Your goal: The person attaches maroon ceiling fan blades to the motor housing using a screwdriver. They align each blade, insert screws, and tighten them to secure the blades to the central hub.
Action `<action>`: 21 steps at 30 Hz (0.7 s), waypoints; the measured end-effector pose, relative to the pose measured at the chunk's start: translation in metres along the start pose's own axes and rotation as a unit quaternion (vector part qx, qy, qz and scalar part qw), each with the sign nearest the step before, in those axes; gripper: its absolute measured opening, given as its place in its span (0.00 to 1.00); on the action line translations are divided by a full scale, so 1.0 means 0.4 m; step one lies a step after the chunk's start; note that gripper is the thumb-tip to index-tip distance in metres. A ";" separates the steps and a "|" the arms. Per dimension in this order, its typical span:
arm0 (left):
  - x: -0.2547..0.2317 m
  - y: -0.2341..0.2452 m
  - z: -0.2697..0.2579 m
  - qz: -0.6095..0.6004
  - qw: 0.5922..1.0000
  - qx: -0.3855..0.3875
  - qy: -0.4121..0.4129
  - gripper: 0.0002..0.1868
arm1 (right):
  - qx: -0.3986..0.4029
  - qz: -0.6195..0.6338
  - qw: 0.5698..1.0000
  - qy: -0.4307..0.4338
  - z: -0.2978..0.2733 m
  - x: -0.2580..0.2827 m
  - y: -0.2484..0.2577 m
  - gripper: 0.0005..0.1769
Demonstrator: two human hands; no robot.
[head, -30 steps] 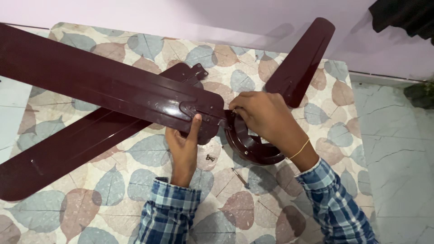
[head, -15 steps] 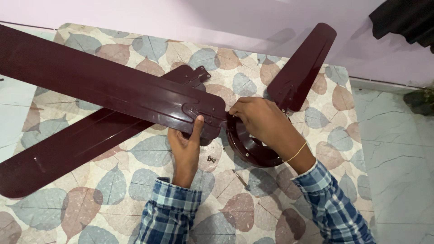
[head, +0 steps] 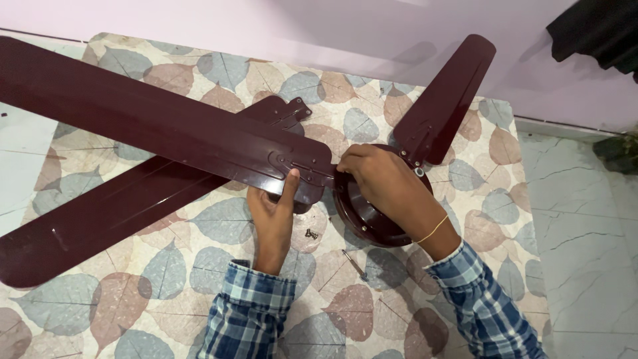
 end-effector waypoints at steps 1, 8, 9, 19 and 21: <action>0.000 0.000 -0.001 -0.005 1.000 0.002 -0.002 0.15 | 0.002 -0.019 1.000 0.013 -0.001 0.003 0.000 0.10; 0.004 0.001 -0.001 -0.013 1.000 0.001 0.000 0.14 | -0.010 -0.027 1.000 0.003 -0.003 0.011 0.009 0.11; 0.004 0.002 -0.001 -0.003 1.000 -0.001 -0.002 0.14 | -0.014 -0.017 1.000 -0.019 -0.003 0.007 0.010 0.11; 0.000 0.006 -0.004 -0.005 1.000 -0.003 -0.018 0.15 | -0.031 -0.126 0.991 0.033 -0.010 0.018 -0.003 0.08; 0.006 0.006 -0.005 -0.002 1.000 -0.004 -0.005 0.15 | -0.030 -0.098 0.995 -0.011 -0.011 0.010 -0.007 0.10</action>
Point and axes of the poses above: each hand's wrist, its own z-axis towards the middle knuckle, its own y-axis out of the back of the hand, x = y × z, the point moved 5 cm from there along z, towards the middle knuckle, and after that the axes turned 2 degrees about y, right-handed, at the moved point
